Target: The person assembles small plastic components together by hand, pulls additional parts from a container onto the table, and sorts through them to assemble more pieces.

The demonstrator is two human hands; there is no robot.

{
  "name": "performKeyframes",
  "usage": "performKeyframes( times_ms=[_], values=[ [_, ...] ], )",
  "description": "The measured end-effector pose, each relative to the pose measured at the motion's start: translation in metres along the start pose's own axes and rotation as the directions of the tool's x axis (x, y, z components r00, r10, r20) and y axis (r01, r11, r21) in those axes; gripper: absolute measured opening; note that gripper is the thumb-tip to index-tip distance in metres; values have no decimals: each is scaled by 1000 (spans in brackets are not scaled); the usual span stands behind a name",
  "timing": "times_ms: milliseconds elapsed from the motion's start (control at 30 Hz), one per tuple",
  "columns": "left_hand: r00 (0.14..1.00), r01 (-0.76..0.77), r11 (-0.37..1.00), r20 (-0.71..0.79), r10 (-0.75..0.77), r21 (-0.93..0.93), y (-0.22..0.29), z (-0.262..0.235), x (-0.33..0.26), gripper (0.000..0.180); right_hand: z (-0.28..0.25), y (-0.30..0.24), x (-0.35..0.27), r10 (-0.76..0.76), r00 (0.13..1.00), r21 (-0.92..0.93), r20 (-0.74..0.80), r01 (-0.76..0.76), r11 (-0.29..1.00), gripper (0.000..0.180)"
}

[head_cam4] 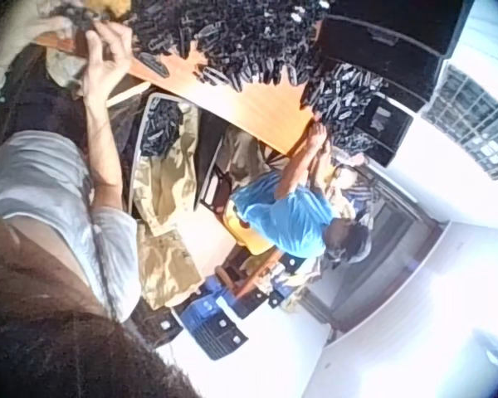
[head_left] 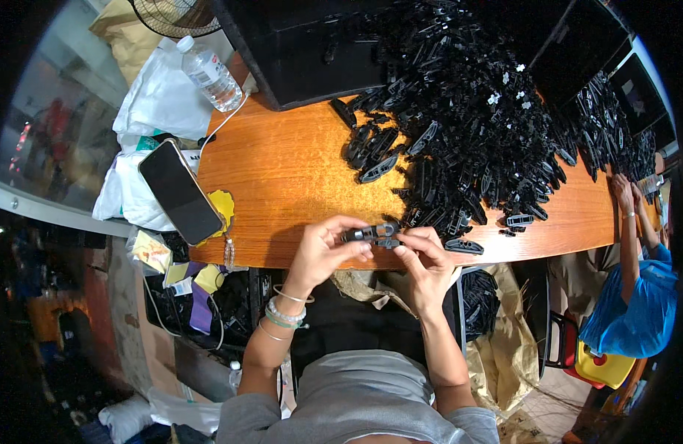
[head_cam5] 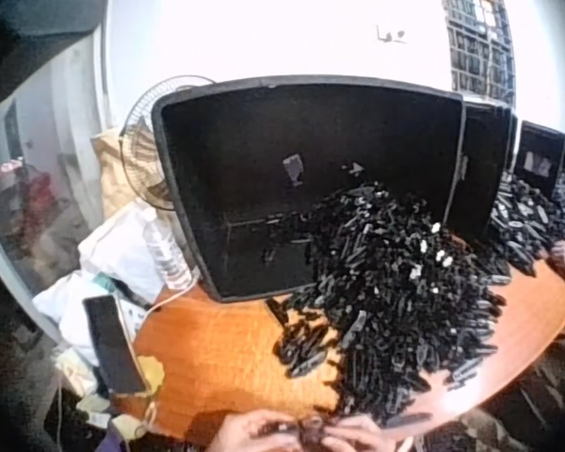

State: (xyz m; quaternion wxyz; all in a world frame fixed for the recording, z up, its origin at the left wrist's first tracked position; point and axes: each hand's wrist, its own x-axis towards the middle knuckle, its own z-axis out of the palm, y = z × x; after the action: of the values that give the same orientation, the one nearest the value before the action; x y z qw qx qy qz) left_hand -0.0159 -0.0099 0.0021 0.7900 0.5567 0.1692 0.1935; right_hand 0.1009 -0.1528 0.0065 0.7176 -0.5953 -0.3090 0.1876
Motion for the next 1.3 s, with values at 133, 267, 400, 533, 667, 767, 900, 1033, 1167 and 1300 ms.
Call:
performKeyframes(
  times_ms=[133, 267, 400, 533, 667, 767, 900, 1033, 1167, 1300],
  values=[
    [999, 40, 998, 8, -41, 56, 9, 15, -12, 27, 2, -6, -2, -55, 998, -175, 12, 56, 983, 14],
    [999, -20, 996, -45, 24, 88, 5, 24, -21, 24, 6, -10, -11, 27, 982, -127, -185, -51, 991, 14],
    [997, -12, 1000, -74, 13, 18, 2, 36, -20, 31, 8, -14, -13, 81, 986, -24, -143, -85, 996, 13],
    [998, -16, 994, -58, 10, -104, -3, 34, -17, 40, 5, -16, -16, 99, 993, -16, -70, -101, 995, 12],
    [1000, -20, 985, 12, 18, 169, -6, 28, -19, 28, 1, -12, -17, -32, 999, -121, -29, 28, 992, 12],
    [1000, 15, 1000, 2, -15, -6, 0, 33, -21, 27, -1, -13, -18, -43, 998, -166, -34, 37, 986, 14],
    [999, 26, 999, -34, -25, 20, 0, 36, -21, 23, -8, -14, -22, -175, 982, -392, 70, 188, 900, 20],
    [999, -51, 966, -1, 53, 252, 2, 42, -24, 12, -12, -19, -28, 101, 994, -241, 47, -87, 967, 23],
    [994, 81, 987, 55, -89, 139, 2, 43, -25, 11, -23, -20, -34, 200, 977, -224, 73, -180, 958, 23],
    [985, -115, 897, 167, 47, 426, -3, 32, -11, 23, -41, -29, -35, 303, 931, -282, 203, -240, 929, 21]
  ],
)
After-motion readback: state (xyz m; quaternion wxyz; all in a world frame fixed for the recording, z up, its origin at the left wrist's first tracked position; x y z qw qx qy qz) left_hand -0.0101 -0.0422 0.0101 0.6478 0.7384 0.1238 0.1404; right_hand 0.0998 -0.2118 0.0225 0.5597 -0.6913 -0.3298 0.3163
